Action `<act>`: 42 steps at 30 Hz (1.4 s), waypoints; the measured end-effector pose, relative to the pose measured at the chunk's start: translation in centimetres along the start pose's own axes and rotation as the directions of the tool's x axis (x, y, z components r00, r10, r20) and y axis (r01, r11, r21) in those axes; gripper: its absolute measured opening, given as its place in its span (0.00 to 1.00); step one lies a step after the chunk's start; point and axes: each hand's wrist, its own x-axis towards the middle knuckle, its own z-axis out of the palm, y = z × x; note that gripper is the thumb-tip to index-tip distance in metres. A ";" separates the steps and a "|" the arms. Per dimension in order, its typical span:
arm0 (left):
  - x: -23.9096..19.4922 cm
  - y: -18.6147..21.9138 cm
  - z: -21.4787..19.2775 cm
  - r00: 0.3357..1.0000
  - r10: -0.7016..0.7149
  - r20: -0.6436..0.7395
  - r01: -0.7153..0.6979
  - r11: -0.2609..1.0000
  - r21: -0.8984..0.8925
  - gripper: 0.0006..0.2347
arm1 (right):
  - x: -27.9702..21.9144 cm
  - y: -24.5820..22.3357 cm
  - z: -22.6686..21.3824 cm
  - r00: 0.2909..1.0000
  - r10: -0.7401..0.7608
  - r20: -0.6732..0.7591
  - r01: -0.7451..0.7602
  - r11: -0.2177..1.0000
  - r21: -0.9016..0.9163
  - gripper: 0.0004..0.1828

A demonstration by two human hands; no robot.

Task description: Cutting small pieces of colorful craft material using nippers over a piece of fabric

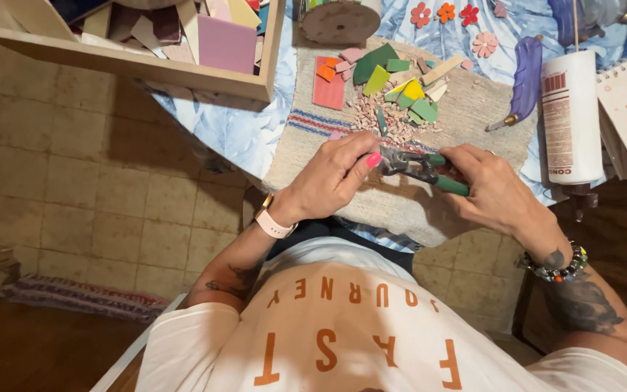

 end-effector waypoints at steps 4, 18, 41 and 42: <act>0.0 0.1 -0.1 1.000 0.007 -0.006 -0.007 1.000 -0.017 0.11 | 0.2 -0.6 -0.4 1.000 0.018 0.020 -0.018 1.000 -0.022 0.20; -0.6 -0.1 0.6 0.972 -0.216 -0.092 0.214 0.976 -0.028 0.17 | 0.1 0.2 0.4 1.000 0.013 -0.027 -0.012 0.999 0.036 0.14; -0.9 -0.3 2.4 0.976 -0.090 -0.201 0.110 0.990 0.091 0.10 | -0.4 0.4 0.6 0.999 0.040 -0.016 -0.040 0.999 0.019 0.16; -0.9 -0.4 2.5 0.975 -0.091 -0.203 0.111 0.990 0.090 0.10 | -0.3 0.4 0.6 0.999 0.043 -0.016 -0.043 0.999 0.013 0.16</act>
